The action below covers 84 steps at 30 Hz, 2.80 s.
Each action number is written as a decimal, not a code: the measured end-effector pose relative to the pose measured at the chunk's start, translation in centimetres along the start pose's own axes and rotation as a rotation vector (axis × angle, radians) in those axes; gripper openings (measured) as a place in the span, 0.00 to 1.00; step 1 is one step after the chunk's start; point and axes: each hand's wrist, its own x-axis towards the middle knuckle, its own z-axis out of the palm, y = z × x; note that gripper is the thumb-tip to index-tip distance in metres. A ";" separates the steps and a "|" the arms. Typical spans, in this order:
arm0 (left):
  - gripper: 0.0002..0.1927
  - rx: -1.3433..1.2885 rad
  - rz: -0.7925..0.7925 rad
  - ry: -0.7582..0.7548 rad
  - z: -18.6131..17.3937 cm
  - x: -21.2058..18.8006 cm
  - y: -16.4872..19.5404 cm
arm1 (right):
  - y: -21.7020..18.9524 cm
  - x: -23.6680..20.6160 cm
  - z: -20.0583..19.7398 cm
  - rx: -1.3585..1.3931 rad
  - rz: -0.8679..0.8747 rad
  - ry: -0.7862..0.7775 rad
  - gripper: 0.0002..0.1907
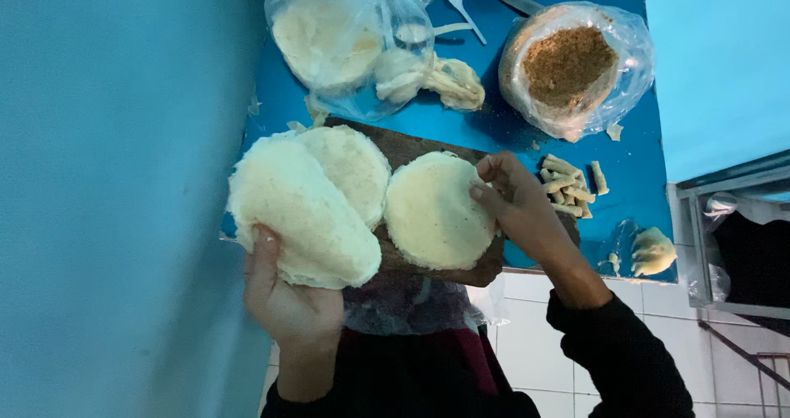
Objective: The person peels the thin outer skin off round white cakes by hand over a wooden board, tearing the skin into strips and setting scraps aside, then slices one cake with a knife. The peeled cakes are stacked on the board as they are finished.
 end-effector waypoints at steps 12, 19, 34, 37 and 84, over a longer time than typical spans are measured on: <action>0.27 -0.019 -0.006 -0.028 0.0 0.1 -0.5 | -1.0 -1.0 0.4 -0.488 -0.512 0.043 0.16; 0.28 -0.028 -0.006 -0.032 -0.1 -0.1 -0.9 | -3.7 -1.0 1.0 -0.787 -0.576 0.268 0.12; 0.25 -0.018 -0.104 -0.047 -0.1 0.0 -1.8 | -1.6 0.6 0.8 -0.645 -0.509 0.192 0.16; 0.24 -0.019 -0.097 -0.044 -0.1 0.0 -1.8 | -0.9 0.0 0.4 -0.617 -0.405 0.157 0.19; 0.21 0.142 -0.195 -0.183 2.1 -1.3 -9.6 | 0.1 -1.7 0.3 0.830 -0.024 0.008 0.23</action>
